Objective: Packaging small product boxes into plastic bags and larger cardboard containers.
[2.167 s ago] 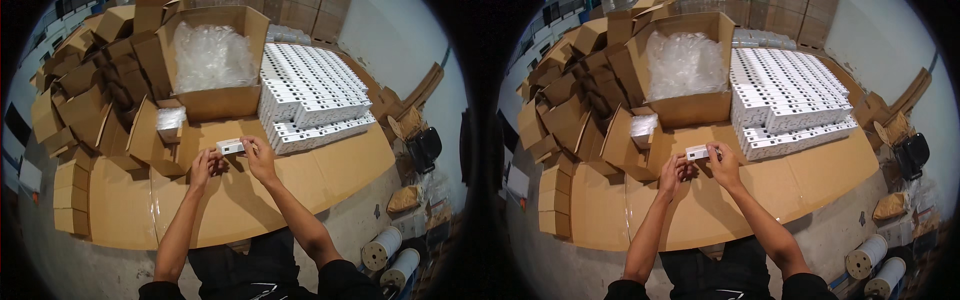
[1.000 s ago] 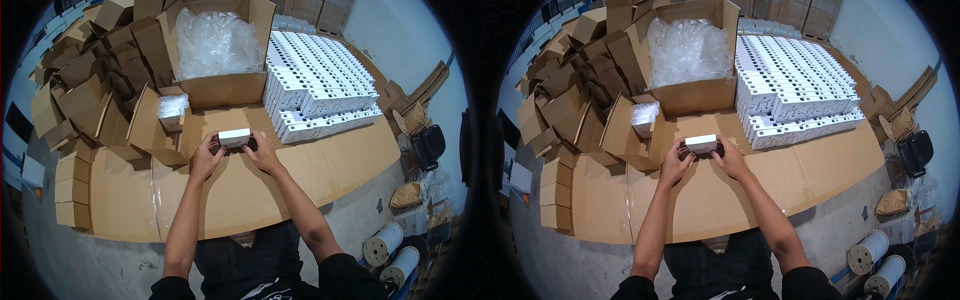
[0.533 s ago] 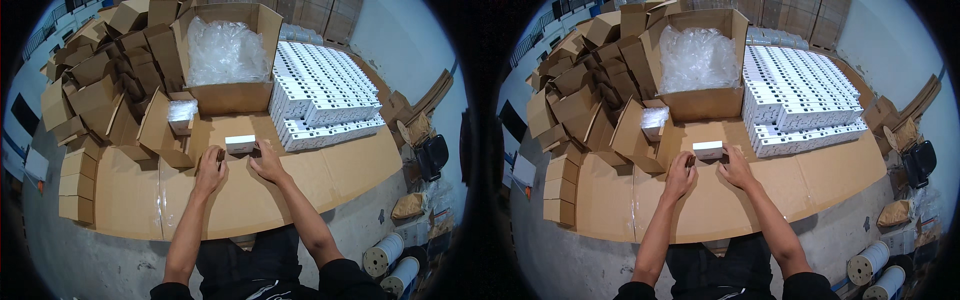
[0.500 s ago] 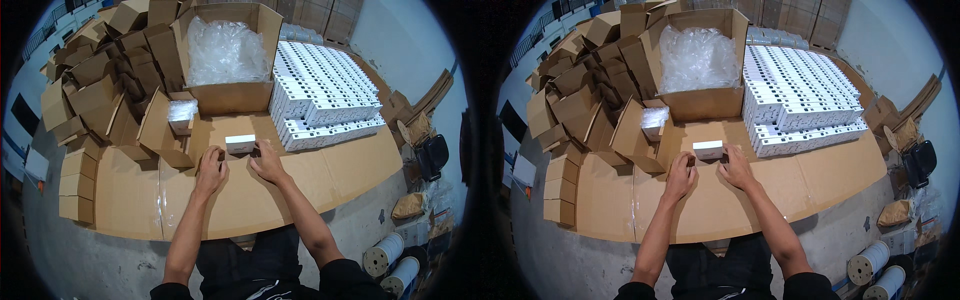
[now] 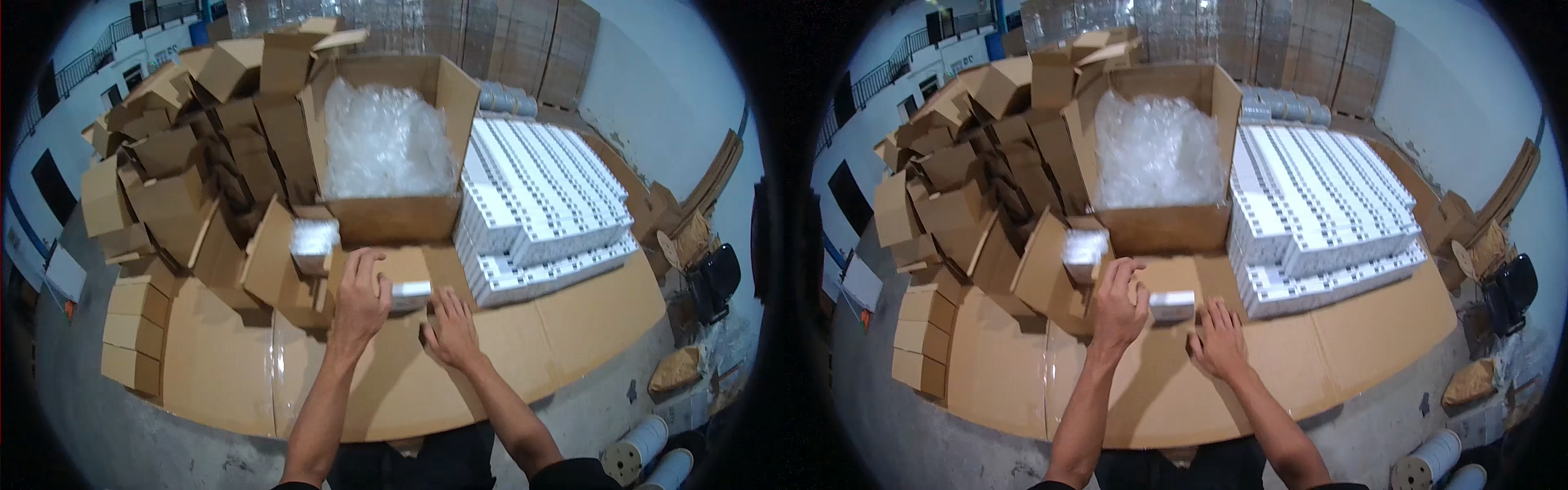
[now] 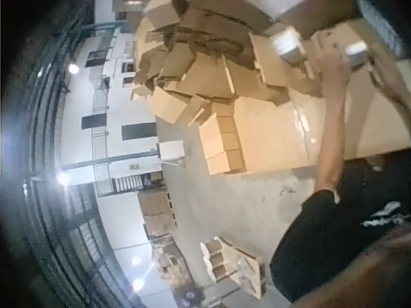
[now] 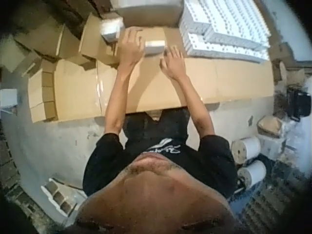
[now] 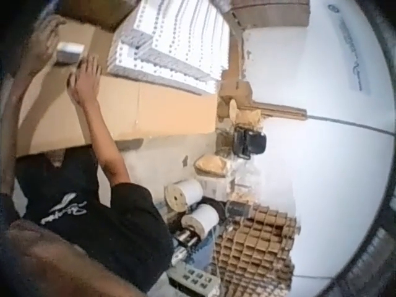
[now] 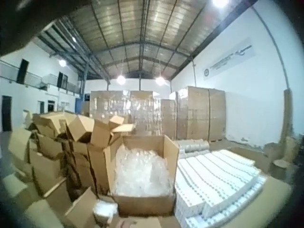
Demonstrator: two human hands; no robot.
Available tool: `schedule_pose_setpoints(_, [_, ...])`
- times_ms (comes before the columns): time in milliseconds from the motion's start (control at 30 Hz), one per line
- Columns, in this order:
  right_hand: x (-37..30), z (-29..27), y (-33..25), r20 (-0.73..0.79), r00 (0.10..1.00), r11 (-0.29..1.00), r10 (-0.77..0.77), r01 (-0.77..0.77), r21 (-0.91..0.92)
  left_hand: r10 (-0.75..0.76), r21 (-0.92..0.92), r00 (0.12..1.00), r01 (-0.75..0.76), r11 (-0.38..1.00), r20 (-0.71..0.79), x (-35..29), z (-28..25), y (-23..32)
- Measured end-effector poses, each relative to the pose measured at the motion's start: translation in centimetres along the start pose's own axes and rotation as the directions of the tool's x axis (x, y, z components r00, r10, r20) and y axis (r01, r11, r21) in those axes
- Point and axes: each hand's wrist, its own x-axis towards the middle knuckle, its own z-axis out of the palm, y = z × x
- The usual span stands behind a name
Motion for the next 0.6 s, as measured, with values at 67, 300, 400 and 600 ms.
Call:
schedule_pose_setpoints(67, [-0.4, 0.0, 0.1, -0.012, 1.000, 1.000, 0.000, 0.000, -0.004, -0.007, -0.066, 0.998, 0.003, 0.998, -0.058, 4.2, 0.5, 1.3])
schedule_pose_setpoints(300, [-0.5, -0.6, -0.5, 0.024, 0.998, 0.998, 0.053, -0.054, 0.020, 0.223, 0.414, 0.965, -0.149, 0.898, -0.136, 22.0, 2.2, -2.7])
schedule_pose_setpoints(400, [-0.2, -0.2, -0.5, 0.043, 0.996, 0.996, 0.081, -0.083, 0.035, 0.346, 0.589, 0.930, -0.209, 0.781, -0.128, 28.4, 2.2, -6.5])
schedule_pose_setpoints(600, [0.6, -1.0, -0.4, 0.026, 0.996, 0.996, 0.089, -0.090, 0.022, 0.311, 0.716, 0.946, -0.155, 0.680, -0.090, 35.1, 2.8, -8.3])
